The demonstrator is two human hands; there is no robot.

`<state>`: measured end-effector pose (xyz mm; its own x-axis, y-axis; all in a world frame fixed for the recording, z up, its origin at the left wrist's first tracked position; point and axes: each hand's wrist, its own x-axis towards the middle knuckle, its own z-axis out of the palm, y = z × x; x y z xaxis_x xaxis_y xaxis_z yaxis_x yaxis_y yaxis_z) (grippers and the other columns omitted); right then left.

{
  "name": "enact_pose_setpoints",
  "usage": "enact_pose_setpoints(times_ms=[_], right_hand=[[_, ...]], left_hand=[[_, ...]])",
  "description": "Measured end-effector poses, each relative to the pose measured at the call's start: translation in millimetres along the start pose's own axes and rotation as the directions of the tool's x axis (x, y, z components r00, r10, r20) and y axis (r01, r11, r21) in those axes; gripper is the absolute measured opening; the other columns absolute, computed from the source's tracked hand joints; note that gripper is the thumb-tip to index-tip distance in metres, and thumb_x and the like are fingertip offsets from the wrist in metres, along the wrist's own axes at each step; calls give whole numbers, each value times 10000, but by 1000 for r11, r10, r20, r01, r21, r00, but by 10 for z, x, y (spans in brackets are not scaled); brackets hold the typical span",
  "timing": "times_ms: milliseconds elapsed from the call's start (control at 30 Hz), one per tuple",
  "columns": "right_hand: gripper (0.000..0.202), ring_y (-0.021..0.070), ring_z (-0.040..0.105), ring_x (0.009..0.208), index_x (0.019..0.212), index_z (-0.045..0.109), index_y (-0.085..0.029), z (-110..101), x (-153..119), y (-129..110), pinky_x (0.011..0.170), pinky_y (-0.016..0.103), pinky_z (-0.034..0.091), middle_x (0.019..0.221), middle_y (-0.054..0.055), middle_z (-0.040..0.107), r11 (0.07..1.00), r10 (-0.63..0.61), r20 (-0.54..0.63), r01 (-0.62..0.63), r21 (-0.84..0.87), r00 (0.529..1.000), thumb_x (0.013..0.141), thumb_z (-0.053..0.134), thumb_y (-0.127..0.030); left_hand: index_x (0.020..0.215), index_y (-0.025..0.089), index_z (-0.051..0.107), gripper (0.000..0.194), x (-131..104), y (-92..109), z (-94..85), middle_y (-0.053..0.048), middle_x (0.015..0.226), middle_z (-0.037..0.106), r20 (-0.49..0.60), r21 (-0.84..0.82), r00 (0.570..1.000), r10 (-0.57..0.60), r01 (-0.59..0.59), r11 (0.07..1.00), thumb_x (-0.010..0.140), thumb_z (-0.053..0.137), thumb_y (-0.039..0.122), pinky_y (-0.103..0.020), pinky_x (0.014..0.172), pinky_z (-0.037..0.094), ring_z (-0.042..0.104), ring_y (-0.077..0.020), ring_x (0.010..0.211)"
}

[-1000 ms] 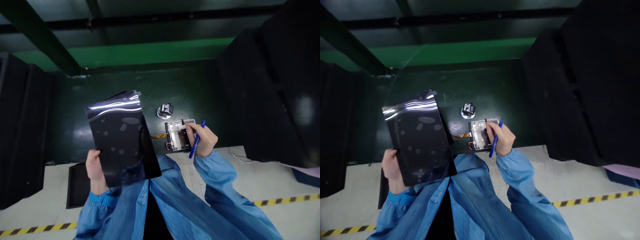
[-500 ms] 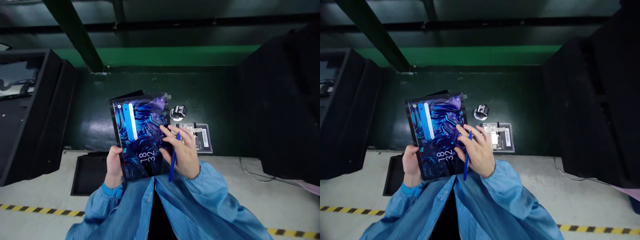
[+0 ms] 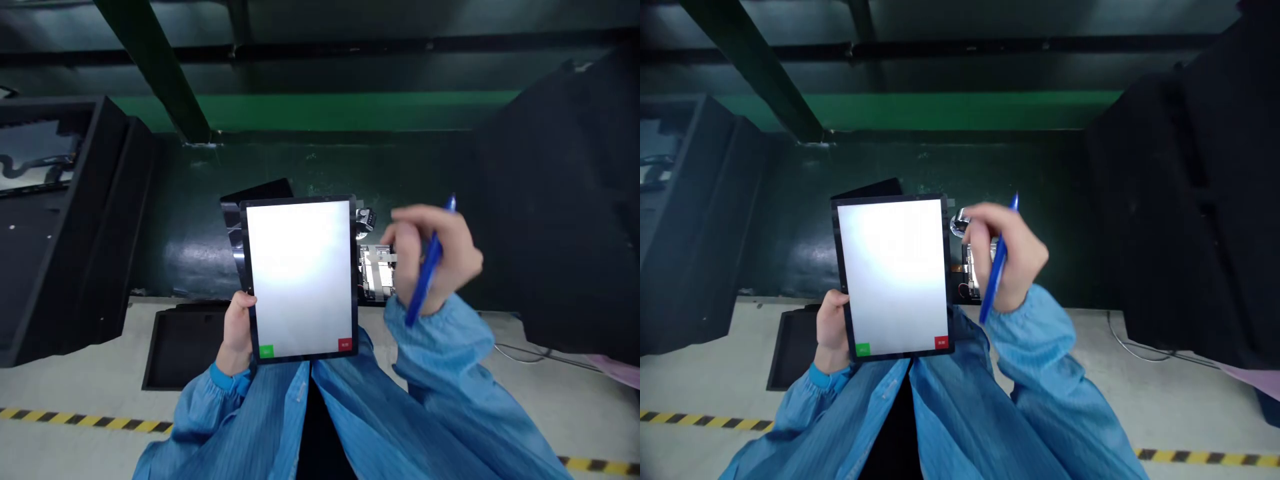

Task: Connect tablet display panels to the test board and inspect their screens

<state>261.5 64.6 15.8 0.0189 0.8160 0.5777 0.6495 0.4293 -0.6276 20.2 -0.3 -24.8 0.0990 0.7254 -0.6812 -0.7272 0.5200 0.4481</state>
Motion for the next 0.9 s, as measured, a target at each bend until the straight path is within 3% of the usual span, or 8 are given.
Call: enact_pose_setpoints(times_ms=[67, 167, 267, 400, 467, 567, 767, 900], right_hand=[[241, 246, 692, 705, 1193, 661, -332, 47, 255, 92, 657, 425, 583, 800, 17, 690, 994, -16, 121, 28, -104, 993, 1041, 474, -323], [211, 232, 680, 657, 980, 684, -240, 132, 461, 160, 575, 378, 523, 744, 34, 685, 943, -118, 318, 206, -262, 941, 1037, 507, -338], [245, 194, 614, 583, 839, 665, -187, 129, 427, 43, 476, 319, 404, 674, 42, 646, 847, -276, 320, 387, -365, 906, 1023, 554, -304], [206, 140, 549, 564, 812, 640, -188, -82, 245, -300, 491, 286, 395, 631, 4, 602, 753, -568, 370, 646, -127, 735, 1006, 602, -246], [157, 120, 520, 542, 831, 623, -200, -236, 168, -432, 485, 279, 395, 614, -24, 583, 751, -629, 345, 659, 37, 697, 985, 644, -223], [128, 105, 519, 534, 839, 630, -205, -439, 92, -522, 479, 270, 424, 624, -33, 593, 786, -614, 318, 598, 158, 722, 949, 695, -200], [137, 108, 503, 477, 820, 644, -223, -673, 2, -540, 430, 278, 445, 573, -36, 586, 860, -510, 404, 452, 236, 759, 918, 691, -140], [148, 125, 512, 448, 776, 642, -222, -775, -52, -475, 391, 317, 441, 556, -21, 589, 813, -581, 427, 481, 327, 693, 867, 743, -163]], left_hand=[[680, 180, 716, 259, -11, -6, -2, -84, 897, 804, 21, 15, 1000, -16, 16, 1000, 531, 548, 309, -508, 883, 609, 694, -436, 1122], [616, 183, 691, 214, -37, -8, 0, -87, 861, 801, 27, 51, 999, -25, 23, 998, 524, 551, 316, -515, 872, 612, 697, -441, 1108], [596, 182, 690, 202, -50, -15, -17, -91, 845, 800, 32, 65, 999, -31, 29, 997, 520, 586, 338, -519, 859, 615, 701, -448, 1090], [569, 191, 666, 179, -51, -33, -63, -96, 831, 796, 35, 29, 999, -10, 9, 1000, 529, 617, 359, -525, 860, 616, 695, -458, 1099], [535, 201, 628, 141, -68, -37, -76, -94, 827, 793, 39, 15, 999, 31, -31, 999, 528, 632, 342, -521, 872, 615, 686, -461, 1124], [513, 213, 592, 107, -124, -39, -70, -82, 841, 792, 74, 10, 992, 100, -101, 995, 522, 642, 308, -510, 887, 615, 667, -460, 1170], [590, 224, 662, 100, -230, -69, -86, -39, 795, 791, 138, 59, 982, 129, -139, 989, 523, 640, 295, -499, 867, 627, 679, -441, 1163], [683, 203, 708, 189, -255, -95, -133, -58, 794, 790, 203, 35, 974, 101, -110, 993, 531, 644, 296, -502, 890, 619, 689, -442, 1145]])
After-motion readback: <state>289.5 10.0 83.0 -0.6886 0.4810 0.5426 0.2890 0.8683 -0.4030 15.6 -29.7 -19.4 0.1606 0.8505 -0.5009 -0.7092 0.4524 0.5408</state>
